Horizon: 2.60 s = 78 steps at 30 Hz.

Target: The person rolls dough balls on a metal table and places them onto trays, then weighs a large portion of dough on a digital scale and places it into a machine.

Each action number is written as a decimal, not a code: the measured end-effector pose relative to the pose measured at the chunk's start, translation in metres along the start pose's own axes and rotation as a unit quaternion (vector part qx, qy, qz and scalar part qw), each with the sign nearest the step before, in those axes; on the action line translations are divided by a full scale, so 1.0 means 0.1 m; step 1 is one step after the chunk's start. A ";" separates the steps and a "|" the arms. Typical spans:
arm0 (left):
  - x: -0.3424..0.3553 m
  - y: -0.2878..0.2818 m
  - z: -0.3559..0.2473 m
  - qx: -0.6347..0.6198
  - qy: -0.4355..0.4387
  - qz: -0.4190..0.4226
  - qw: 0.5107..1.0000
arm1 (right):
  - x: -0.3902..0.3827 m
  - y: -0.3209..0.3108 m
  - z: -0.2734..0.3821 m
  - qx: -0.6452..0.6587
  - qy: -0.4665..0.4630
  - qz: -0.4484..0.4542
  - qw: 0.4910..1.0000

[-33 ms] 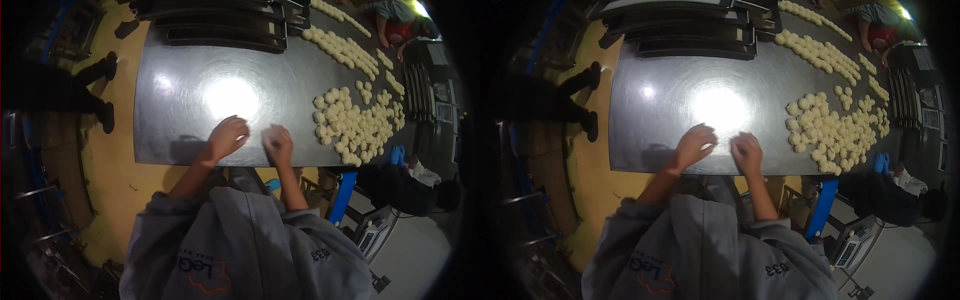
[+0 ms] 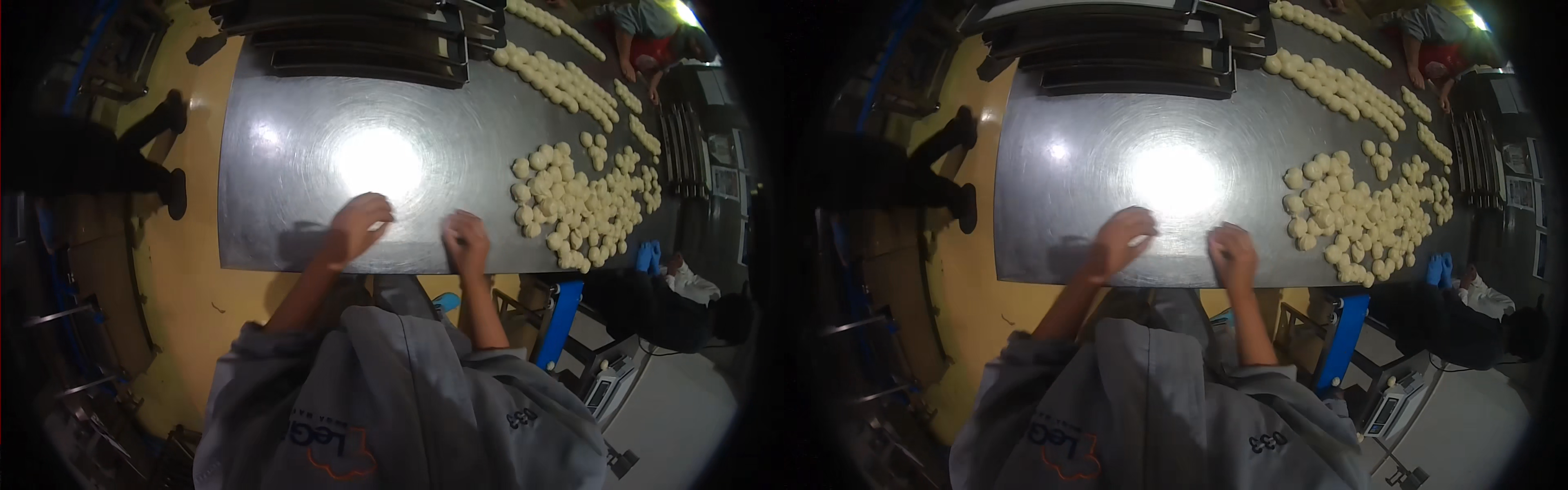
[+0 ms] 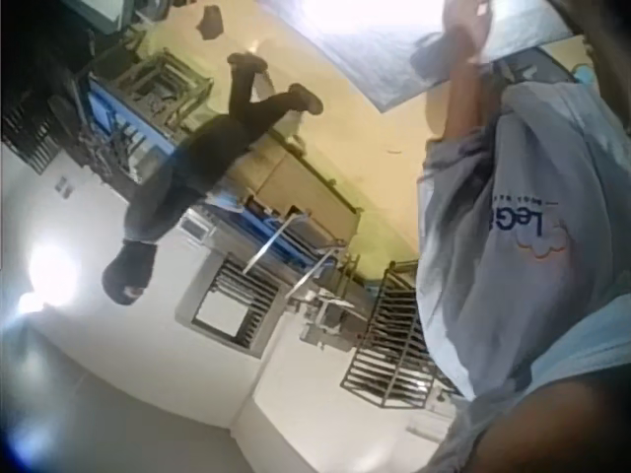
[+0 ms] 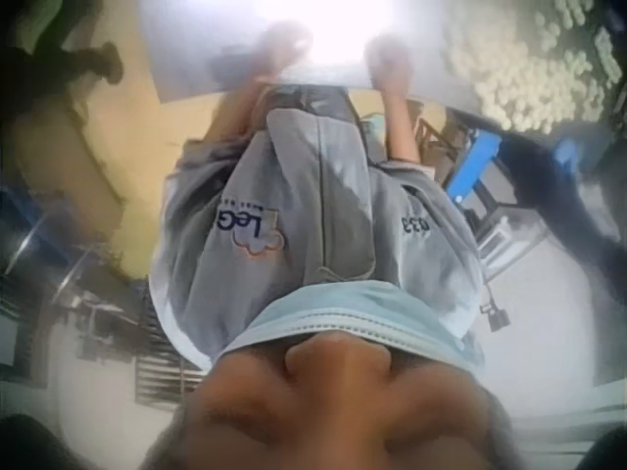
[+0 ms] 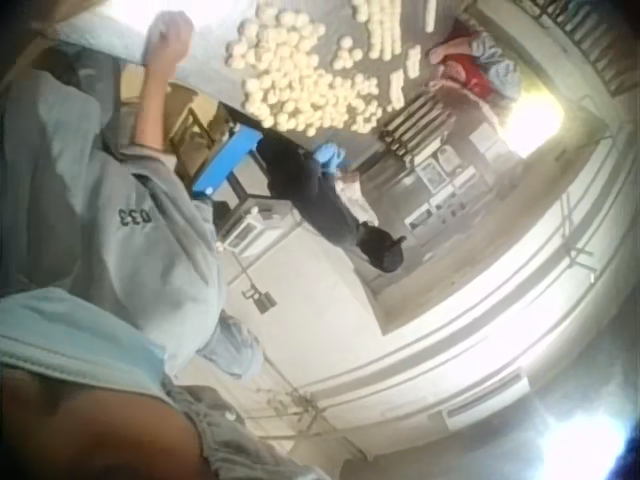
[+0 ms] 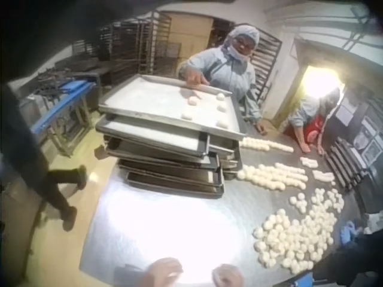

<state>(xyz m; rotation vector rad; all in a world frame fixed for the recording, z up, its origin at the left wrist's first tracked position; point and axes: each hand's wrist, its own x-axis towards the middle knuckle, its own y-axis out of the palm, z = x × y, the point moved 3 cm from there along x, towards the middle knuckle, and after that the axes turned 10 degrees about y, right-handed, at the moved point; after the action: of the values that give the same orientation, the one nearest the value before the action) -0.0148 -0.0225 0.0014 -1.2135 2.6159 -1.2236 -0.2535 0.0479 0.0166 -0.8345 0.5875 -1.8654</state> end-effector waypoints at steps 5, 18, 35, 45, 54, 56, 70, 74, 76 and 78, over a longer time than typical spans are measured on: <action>0.35 -0.18 0.22 0.112 -0.014 -0.121 0.986 | 0.50 0.11 -0.15 -0.057 0.029 -0.069 0.996; -0.17 -0.19 0.03 -0.063 -0.097 -0.116 0.986 | 0.31 -0.33 -0.17 -0.043 0.148 0.219 0.964; -0.28 -0.13 0.16 -0.004 -0.097 -0.294 0.951 | 0.24 0.70 0.96 -0.094 -0.013 0.331 0.939; 0.10 -0.18 -0.08 0.243 -0.212 -0.158 0.933 | 2.46 -0.60 -0.75 0.235 0.197 0.210 0.928; 0.28 -0.10 -0.18 0.295 -0.283 -0.109 0.906 | 5.74 -1.68 -3.10 -0.109 0.078 -0.072 0.988; 0.29 -0.09 -0.19 0.302 -0.300 -0.093 0.900 | 6.17 -1.60 -3.33 -0.127 0.066 -0.030 0.989; 0.30 -0.07 -0.22 0.318 -0.312 -0.050 0.894 | 6.32 -1.12 -3.30 -0.094 0.061 0.016 0.994; 0.38 -0.09 -0.19 0.314 -0.293 -0.057 0.901 | 4.90 -1.45 -2.93 -0.080 0.046 -0.001 0.996; 0.38 -0.10 -0.21 0.322 -0.294 -0.064 0.898 | 3.78 -1.46 -2.24 -0.085 0.100 0.172 0.976; 0.34 -0.10 -0.21 0.325 -0.287 -0.063 0.899 | 2.71 -1.19 -2.05 -0.143 0.048 0.277 0.949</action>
<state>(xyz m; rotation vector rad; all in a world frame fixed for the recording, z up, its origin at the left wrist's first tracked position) -0.0382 -0.0352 0.0324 -1.3289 1.5528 -1.3272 -0.5579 -0.1426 0.0467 -0.6732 1.0544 -1.3257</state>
